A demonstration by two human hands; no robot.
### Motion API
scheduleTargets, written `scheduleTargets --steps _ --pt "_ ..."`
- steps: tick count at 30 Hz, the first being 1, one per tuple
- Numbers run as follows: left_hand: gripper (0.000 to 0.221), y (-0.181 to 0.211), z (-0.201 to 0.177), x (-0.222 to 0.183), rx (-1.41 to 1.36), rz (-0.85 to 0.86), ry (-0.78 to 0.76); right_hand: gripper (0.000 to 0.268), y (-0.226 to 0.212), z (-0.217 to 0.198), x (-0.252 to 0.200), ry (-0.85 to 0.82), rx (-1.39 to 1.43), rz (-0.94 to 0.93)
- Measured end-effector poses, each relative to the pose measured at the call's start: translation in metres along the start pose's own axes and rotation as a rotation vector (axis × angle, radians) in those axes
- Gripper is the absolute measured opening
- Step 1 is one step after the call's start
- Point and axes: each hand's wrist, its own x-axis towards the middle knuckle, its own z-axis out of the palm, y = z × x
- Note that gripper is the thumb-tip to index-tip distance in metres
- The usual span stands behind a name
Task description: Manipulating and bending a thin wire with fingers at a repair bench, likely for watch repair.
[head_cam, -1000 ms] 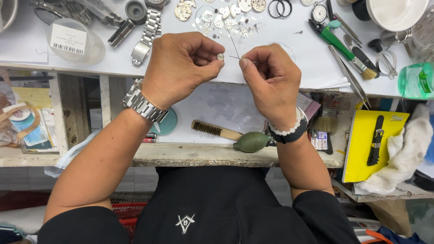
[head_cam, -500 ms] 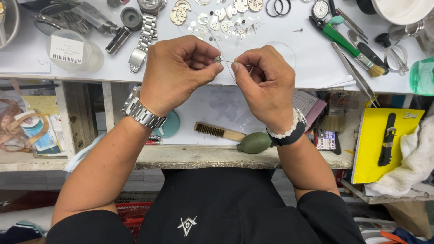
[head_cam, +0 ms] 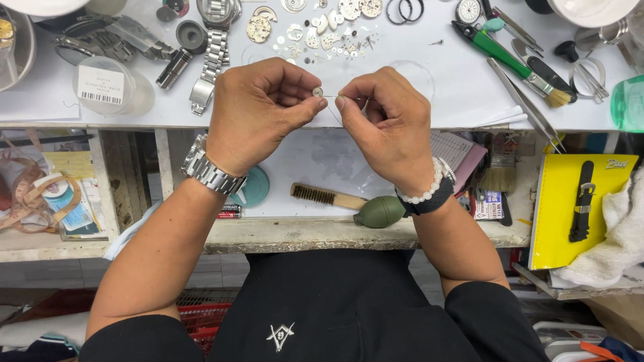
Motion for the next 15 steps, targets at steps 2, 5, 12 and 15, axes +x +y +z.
scheduleTargets --steps 2,5,12,15 --pt "0.016 0.000 0.000 -0.001 0.005 0.008 -0.002 0.012 0.000 -0.001 0.000 0.007 -0.002 0.001" --pt "0.016 0.001 -0.001 -0.001 0.069 0.078 0.011 0.011 0.005 -0.012 0.007 0.055 0.033 0.024" --pt "0.014 -0.003 0.005 -0.008 0.076 0.118 0.088 0.020 0.080 -0.084 0.075 0.157 -0.572 -0.201" --pt "0.014 -0.004 0.007 -0.006 0.076 0.147 0.110 0.024 0.090 -0.088 0.101 0.070 -0.647 -0.184"
